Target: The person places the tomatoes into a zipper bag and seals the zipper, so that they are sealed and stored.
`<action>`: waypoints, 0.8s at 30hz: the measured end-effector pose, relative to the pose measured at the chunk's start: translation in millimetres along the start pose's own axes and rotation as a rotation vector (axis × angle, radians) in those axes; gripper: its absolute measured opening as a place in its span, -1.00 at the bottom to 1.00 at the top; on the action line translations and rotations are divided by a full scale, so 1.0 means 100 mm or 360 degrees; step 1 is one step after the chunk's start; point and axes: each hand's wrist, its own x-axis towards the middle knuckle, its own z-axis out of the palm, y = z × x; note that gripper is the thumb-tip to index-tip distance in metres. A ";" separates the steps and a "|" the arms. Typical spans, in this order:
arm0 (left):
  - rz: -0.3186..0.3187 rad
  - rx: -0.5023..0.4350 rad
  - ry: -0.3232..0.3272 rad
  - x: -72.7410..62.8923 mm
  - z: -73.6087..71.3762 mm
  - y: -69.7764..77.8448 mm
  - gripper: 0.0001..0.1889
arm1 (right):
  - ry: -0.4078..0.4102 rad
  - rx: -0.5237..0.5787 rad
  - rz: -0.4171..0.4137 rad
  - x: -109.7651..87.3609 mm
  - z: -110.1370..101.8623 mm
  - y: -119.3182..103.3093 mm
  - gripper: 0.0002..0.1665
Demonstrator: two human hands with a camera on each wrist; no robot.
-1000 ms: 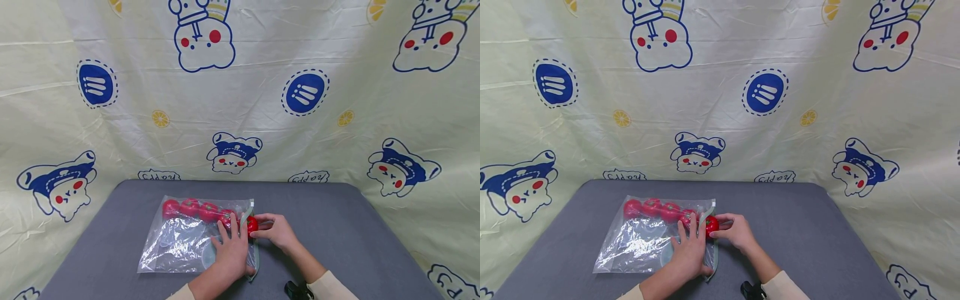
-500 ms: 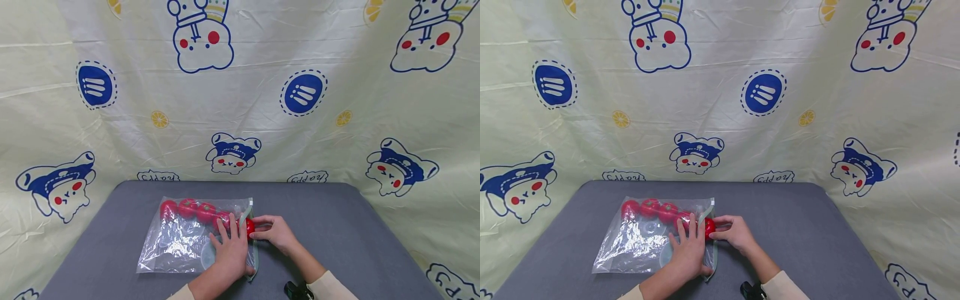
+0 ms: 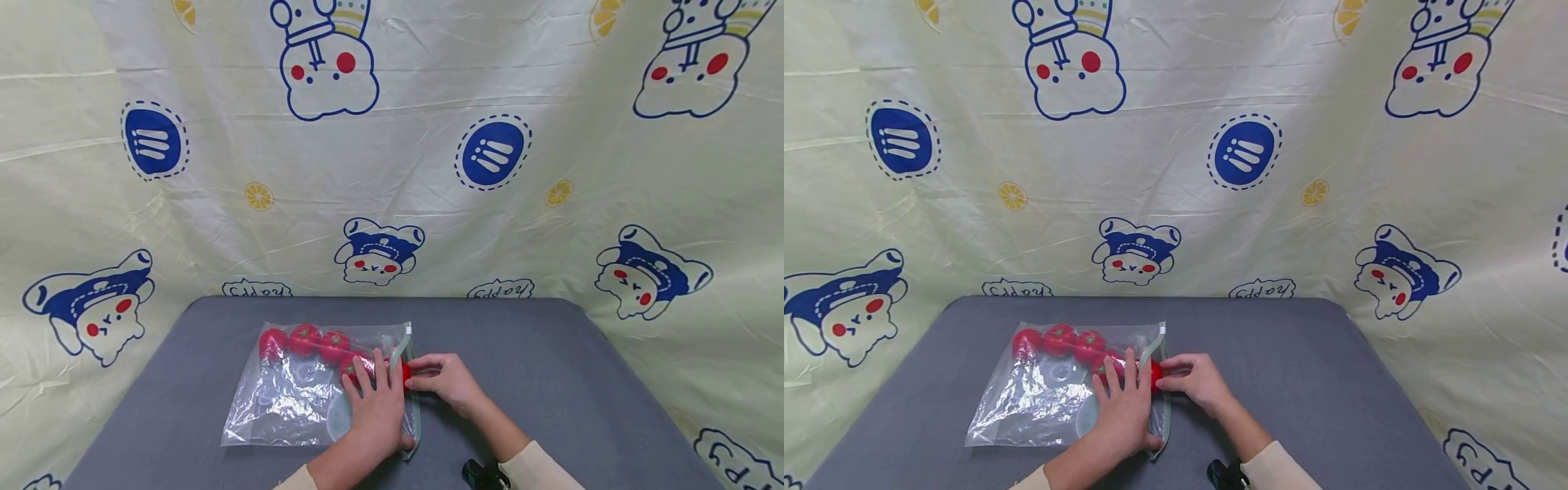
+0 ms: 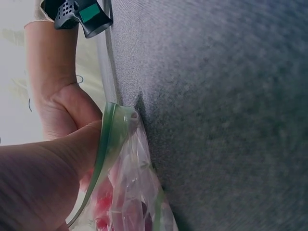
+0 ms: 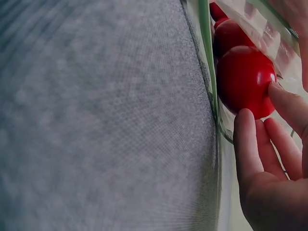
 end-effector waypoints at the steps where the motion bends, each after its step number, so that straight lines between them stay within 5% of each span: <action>1: 0.0003 0.0012 0.0013 0.00 0.00 0.00 0.36 | -0.0011 0.0007 -0.0005 0.00 0.00 0.00 -0.53; 10: 0.0026 0.0079 0.0047 -0.02 -0.01 0.00 0.35 | -0.0177 0.0124 -0.0036 0.01 0.04 0.02 -0.51; 24: 0.0029 0.0112 0.0008 -0.01 -0.05 0.01 0.33 | -0.0230 0.0198 -0.0020 -0.03 0.00 0.05 -0.48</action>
